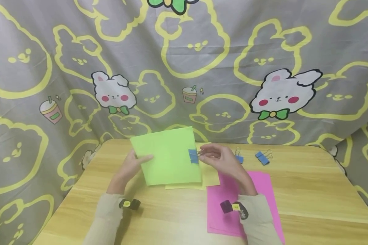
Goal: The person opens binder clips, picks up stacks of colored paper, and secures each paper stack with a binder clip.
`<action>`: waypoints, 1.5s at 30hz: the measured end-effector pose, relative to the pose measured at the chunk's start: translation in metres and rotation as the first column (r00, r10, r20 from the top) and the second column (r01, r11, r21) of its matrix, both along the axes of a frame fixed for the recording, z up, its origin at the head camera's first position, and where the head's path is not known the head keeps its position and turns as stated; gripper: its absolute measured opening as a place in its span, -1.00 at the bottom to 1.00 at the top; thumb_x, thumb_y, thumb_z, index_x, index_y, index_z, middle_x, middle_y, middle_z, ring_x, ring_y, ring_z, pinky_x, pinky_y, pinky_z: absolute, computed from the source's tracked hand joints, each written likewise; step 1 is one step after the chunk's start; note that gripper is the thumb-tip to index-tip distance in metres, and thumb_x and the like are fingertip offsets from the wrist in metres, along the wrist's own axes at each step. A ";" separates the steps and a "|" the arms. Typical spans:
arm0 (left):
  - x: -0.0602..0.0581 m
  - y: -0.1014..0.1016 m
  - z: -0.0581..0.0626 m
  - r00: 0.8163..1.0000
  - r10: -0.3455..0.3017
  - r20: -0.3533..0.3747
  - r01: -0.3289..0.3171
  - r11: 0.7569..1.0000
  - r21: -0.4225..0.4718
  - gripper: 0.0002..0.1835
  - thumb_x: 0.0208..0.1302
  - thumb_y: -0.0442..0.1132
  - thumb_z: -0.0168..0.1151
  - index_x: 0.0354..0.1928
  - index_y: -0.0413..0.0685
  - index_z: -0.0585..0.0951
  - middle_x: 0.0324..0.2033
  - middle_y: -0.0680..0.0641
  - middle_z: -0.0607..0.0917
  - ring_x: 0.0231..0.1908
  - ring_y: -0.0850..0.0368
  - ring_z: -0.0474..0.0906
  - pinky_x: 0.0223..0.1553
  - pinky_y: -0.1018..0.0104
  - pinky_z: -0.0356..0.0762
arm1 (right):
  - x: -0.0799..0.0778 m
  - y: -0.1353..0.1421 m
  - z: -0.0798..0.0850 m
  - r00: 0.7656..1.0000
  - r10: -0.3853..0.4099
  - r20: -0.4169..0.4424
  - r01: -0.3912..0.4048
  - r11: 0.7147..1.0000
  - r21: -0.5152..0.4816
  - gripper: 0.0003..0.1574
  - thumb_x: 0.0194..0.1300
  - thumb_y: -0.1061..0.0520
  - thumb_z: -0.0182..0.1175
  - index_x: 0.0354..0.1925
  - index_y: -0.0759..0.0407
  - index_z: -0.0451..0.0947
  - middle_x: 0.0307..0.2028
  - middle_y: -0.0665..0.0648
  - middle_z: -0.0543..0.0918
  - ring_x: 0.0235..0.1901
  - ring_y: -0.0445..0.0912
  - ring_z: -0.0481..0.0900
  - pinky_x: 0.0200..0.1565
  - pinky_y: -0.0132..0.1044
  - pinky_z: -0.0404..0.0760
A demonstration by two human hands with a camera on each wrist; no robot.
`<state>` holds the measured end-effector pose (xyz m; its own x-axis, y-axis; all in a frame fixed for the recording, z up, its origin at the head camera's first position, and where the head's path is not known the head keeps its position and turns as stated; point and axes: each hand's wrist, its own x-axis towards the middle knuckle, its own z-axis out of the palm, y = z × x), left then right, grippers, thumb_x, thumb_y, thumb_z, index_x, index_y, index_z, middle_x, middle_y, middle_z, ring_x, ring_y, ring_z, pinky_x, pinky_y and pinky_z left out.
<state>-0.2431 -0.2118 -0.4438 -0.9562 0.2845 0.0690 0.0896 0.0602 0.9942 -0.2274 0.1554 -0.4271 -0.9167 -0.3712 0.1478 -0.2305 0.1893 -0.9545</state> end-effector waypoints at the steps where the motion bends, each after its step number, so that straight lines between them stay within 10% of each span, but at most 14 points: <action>1: 0.000 -0.003 0.002 1.000 -0.009 -0.008 0.009 1.000 0.026 -0.65 0.43 -0.26 0.28 0.18 -0.15 0.50 -0.05 -0.11 0.68 -0.06 0.03 0.66 -0.02 0.14 0.68 | 0.002 -0.002 0.003 1.000 0.002 -0.012 -0.002 1.000 -0.006 -0.44 0.35 0.07 0.41 0.24 0.24 0.55 0.03 0.14 0.74 0.02 -0.01 0.71 0.02 -0.28 0.68; 6: 0.005 -0.027 0.017 0.994 -0.084 -0.074 0.092 0.989 0.114 -0.75 0.46 -0.42 0.17 0.10 -0.11 0.63 -0.08 -0.06 0.74 -0.12 0.09 0.70 -0.05 0.17 0.70 | 0.009 -0.013 0.018 0.996 0.028 -0.090 -0.033 0.998 -0.049 -0.49 0.36 0.14 0.39 0.21 0.28 0.57 -0.01 0.14 0.75 -0.02 -0.01 0.72 0.02 -0.26 0.68; 10: 0.009 -0.043 0.032 0.968 -0.211 -0.138 0.210 0.978 -0.024 -0.74 0.41 -0.49 0.18 0.02 -0.14 0.72 -0.08 -0.11 0.77 -0.15 0.05 0.73 -0.05 0.16 0.69 | 0.013 -0.019 0.028 0.986 0.024 -0.166 -0.039 0.995 -0.089 -0.57 0.35 0.24 0.37 0.16 0.29 0.60 -0.04 0.17 0.75 -0.06 0.00 0.73 0.03 -0.27 0.68; 16: 0.017 -0.038 0.052 0.890 -0.444 -0.102 0.413 0.881 -0.230 -0.70 0.43 -0.47 0.19 0.16 -0.34 0.63 -0.12 -0.25 0.78 -0.16 -0.01 0.75 0.02 0.18 0.66 | 0.015 -0.026 0.034 0.977 -0.003 -0.213 -0.020 0.994 -0.104 -0.63 0.34 0.25 0.39 0.10 0.24 0.65 -0.08 0.17 0.76 -0.10 -0.02 0.75 -0.01 -0.27 0.70; 19: 0.019 -0.022 0.056 0.887 -0.459 -0.059 0.428 0.863 -0.269 -0.68 0.47 -0.43 0.18 0.20 -0.32 0.59 -0.16 -0.23 0.78 -0.27 0.04 0.74 -0.06 0.22 0.67 | 0.016 -0.031 0.030 0.977 -0.015 -0.215 -0.010 0.994 -0.112 -0.66 0.34 0.25 0.38 0.08 0.24 0.66 -0.10 0.16 0.77 -0.12 -0.02 0.75 -0.04 -0.26 0.71; 28: 0.025 0.010 0.049 0.946 -0.324 -0.007 0.314 0.922 -0.228 -0.60 0.51 -0.40 0.13 0.33 -0.30 0.49 -0.11 -0.24 0.76 -0.27 -0.11 0.75 -0.26 0.04 0.74 | 0.023 -0.047 0.023 0.980 -0.022 -0.198 0.011 0.998 -0.057 -0.63 0.38 0.13 0.37 0.12 0.18 0.65 -0.06 0.10 0.77 -0.07 -0.07 0.74 -0.01 -0.26 0.70; 37: 0.016 -0.016 0.041 0.988 -0.139 -0.063 0.125 0.975 -0.185 -0.58 0.49 -0.41 0.12 0.34 -0.32 0.47 -0.09 -0.27 0.73 -0.29 -0.09 0.72 -0.28 0.02 0.74 | 0.027 -0.017 0.022 0.950 -0.085 -0.301 0.139 0.977 0.163 -0.44 0.42 0.07 0.35 0.30 0.20 0.53 0.15 0.20 0.68 0.13 0.08 0.66 0.14 -0.01 0.64; 40: 0.013 -0.037 0.040 0.999 -0.025 -0.048 0.016 0.984 -0.179 -0.53 0.49 -0.39 0.13 0.38 -0.32 0.42 -0.10 -0.25 0.73 -0.30 -0.04 0.71 -0.27 0.02 0.74 | 0.023 0.010 0.019 0.910 -0.146 -0.387 0.276 0.911 0.306 -0.46 0.43 0.10 0.33 0.27 0.30 0.53 0.15 0.35 0.65 0.15 0.25 0.61 0.14 0.18 0.59; 45: 0.017 -0.080 0.035 0.996 0.084 -0.004 -0.083 0.979 -0.184 -0.52 0.53 -0.34 0.11 0.40 -0.36 0.38 -0.19 -0.16 0.73 -0.34 0.03 0.71 -0.27 0.08 0.74 | 0.023 0.065 0.012 0.865 -0.237 -0.442 0.463 0.714 0.525 -0.46 0.43 0.16 0.27 0.26 0.43 0.48 0.15 0.53 0.57 0.15 0.46 0.50 0.11 0.38 0.47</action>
